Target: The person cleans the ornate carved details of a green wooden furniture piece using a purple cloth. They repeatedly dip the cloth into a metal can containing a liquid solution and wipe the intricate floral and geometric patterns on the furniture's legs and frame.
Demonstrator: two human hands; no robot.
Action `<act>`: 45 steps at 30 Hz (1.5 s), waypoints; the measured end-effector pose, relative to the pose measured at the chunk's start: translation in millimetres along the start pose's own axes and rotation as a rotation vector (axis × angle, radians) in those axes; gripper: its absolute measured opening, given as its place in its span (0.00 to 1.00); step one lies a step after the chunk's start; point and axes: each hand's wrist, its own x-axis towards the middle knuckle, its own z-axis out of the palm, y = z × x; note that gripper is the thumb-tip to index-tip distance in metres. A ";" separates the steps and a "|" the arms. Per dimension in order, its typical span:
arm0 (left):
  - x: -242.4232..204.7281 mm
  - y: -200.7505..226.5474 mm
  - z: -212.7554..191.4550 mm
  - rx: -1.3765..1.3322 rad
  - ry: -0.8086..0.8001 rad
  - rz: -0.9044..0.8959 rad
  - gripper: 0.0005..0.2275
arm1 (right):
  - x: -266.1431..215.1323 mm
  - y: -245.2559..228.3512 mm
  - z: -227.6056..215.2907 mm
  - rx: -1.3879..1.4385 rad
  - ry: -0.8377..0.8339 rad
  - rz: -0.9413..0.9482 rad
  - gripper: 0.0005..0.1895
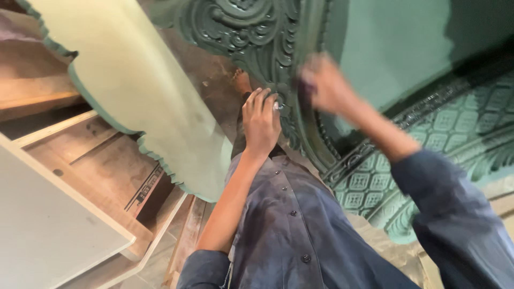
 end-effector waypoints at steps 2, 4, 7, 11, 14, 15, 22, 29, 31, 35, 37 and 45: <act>5.8 -8.2 -5.0 0.043 -0.008 0.015 0.12 | 69.0 33.2 -12.5 -0.218 -0.016 0.238 0.17; 9.5 -16.8 -9.7 0.049 -0.009 -0.012 0.12 | 104.1 43.1 -22.5 -0.167 -0.086 0.556 0.12; 18.3 -28.4 -17.9 0.019 0.030 -0.056 0.12 | 119.5 25.0 -29.1 -0.199 0.029 0.445 0.16; 23.4 -37.3 -27.5 0.028 0.059 -0.122 0.11 | 58.6 -51.8 -5.9 -0.318 -0.109 0.089 0.34; 21.1 -38.5 -34.8 0.012 0.065 -0.166 0.10 | 23.1 -90.5 -3.1 0.038 -0.203 0.316 0.29; 19.6 -38.3 -37.8 0.005 0.065 -0.176 0.10 | 21.5 -98.8 -1.3 0.076 -0.137 0.332 0.27; 34.6 -38.8 -57.3 -0.038 0.073 -0.173 0.10 | 93.3 -112.3 45.6 0.059 0.346 0.567 0.24; 100.0 -61.8 -72.5 -0.092 -0.011 -0.062 0.10 | 88.1 -148.3 38.3 0.106 0.498 0.848 0.20; 118.2 -70.7 -75.7 -0.093 -0.072 -0.022 0.10 | 111.3 -140.1 38.7 0.118 0.548 0.906 0.19; 138.1 -86.7 -80.1 -0.152 -0.161 0.004 0.10 | 140.0 -123.9 47.6 0.242 0.730 1.075 0.16; 152.0 -88.9 -83.2 -0.158 -0.196 0.027 0.10 | 145.6 -125.1 45.2 0.265 0.808 1.003 0.17; 169.7 -93.4 -83.0 -0.231 -0.269 0.073 0.10 | 131.1 -117.5 41.4 0.836 1.044 1.197 0.17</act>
